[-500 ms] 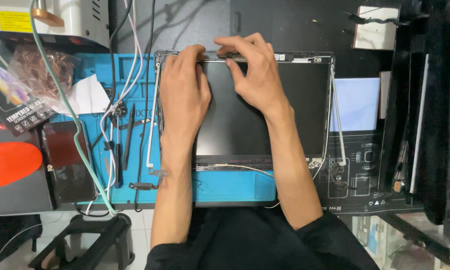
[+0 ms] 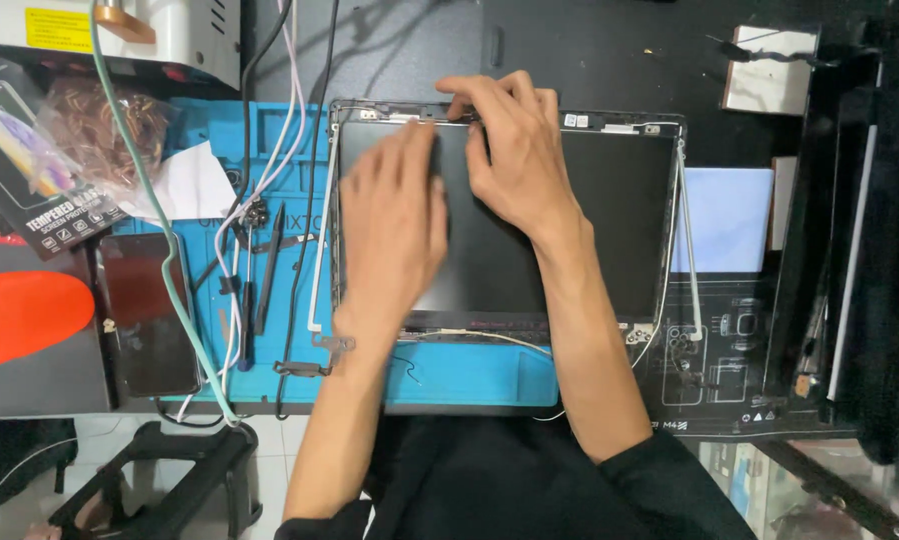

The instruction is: The person removes a metal bracket from the bottom edge of a laptop screen using a screwdriver. They then lift the screen assembly to disconnect cables and set it aside. Finally, they remove the motherboard and the cooling fan assembly from the laptop chassis.

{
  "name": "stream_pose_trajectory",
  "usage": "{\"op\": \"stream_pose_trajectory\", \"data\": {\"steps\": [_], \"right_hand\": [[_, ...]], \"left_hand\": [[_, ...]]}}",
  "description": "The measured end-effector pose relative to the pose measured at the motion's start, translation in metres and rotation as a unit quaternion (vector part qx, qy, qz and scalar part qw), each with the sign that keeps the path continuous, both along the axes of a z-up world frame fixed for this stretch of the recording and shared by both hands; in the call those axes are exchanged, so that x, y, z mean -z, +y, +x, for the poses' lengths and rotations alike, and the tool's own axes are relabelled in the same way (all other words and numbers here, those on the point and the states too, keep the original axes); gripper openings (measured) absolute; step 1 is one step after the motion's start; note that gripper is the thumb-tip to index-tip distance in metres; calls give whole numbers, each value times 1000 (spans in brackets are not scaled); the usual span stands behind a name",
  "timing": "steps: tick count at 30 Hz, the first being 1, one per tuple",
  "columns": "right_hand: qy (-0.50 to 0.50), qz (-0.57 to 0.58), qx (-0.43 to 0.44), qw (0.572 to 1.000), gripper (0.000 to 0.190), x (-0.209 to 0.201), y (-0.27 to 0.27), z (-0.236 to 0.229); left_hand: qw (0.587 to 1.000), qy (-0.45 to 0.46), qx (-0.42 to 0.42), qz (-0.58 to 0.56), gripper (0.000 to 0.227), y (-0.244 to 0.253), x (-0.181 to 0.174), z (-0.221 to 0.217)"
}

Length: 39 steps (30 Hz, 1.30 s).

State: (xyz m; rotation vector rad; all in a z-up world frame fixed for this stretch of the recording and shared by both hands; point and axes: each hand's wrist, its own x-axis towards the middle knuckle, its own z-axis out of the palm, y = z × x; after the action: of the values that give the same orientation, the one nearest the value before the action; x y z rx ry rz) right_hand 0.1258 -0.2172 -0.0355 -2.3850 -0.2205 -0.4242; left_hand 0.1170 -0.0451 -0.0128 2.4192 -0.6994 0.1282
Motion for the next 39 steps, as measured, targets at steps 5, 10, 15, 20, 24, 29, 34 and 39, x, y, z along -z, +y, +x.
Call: {"op": "stream_pose_trajectory", "data": {"steps": [5, 10, 15, 20, 24, 29, 34, 39], "right_hand": [[0, -11, -13, 1000, 45, 0, 3, 0], [-5, -24, -13, 1000, 44, -2, 4, -1], [-16, -30, -4, 999, 43, -1, 4, -2], [-9, -30, -6, 999, 44, -3, 5, -2], [0, -23, 1, 1000, 42, -4, 6, -2], [5, -18, 0, 1000, 41, -3, 6, -3], [3, -6, 4, 1000, 41, -2, 3, -3], [-35, 34, -7, 999, 24, -9, 2, -4]], "left_hand": [[998, 45, 28, 30, 60, 3, -11, -72], [998, 55, 21, 18, 44, 38, -12, -118], [985, 59, -161, 8, 31, 81, 8, -132], [970, 67, -229, -39, 35, 99, 7, -128], [969, 71, -226, -75, 35, 97, 4, -128], [968, 79, -226, -70, 37, 98, 8, -133], [969, 83, -222, -70, 35, 100, 7, -134], [974, 55, -199, -94, 30, 103, 12, -141]]}}
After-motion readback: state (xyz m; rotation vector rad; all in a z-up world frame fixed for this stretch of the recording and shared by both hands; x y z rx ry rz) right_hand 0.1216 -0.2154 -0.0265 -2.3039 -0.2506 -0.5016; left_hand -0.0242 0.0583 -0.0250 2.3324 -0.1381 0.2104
